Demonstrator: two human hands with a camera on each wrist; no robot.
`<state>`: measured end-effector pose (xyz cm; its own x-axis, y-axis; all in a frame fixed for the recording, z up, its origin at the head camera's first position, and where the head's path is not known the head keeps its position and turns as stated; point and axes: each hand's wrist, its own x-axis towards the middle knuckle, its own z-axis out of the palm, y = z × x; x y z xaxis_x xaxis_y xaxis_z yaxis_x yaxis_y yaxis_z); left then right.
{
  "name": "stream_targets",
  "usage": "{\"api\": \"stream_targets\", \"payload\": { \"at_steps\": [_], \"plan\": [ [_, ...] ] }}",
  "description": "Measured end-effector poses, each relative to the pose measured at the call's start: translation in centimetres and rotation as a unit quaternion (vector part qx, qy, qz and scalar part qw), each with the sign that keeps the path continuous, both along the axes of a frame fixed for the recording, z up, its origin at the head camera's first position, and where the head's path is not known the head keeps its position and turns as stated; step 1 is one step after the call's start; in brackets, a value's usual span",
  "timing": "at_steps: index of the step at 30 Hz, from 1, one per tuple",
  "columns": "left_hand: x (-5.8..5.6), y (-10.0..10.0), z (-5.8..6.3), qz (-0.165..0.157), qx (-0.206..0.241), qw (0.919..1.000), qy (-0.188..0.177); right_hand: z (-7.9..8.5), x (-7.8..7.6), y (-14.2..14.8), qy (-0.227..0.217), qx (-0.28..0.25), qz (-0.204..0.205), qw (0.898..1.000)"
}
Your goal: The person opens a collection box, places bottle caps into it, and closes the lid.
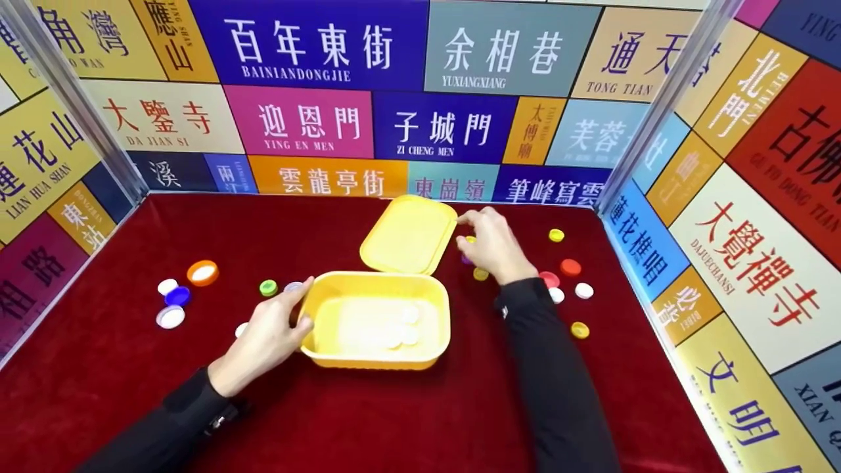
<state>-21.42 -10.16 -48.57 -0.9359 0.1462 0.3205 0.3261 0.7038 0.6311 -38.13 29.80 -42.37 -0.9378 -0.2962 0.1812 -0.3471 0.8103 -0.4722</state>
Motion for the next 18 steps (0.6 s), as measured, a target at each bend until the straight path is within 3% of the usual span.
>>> {"api": "stream_targets", "payload": {
  "at_steps": [9, 18],
  "plan": [
    [0.0, 0.0, -0.1, 0.001, 0.001, 1.0, -0.005, -2.6, -3.3, 0.5, -0.044, 0.013, -0.034, 0.998],
    [-0.1, 0.0, -0.1, 0.001, -0.002, 1.0, 0.003, -4.4, -4.9, -0.2, -0.064, 0.042, -0.033, 0.997]
  ]
}}
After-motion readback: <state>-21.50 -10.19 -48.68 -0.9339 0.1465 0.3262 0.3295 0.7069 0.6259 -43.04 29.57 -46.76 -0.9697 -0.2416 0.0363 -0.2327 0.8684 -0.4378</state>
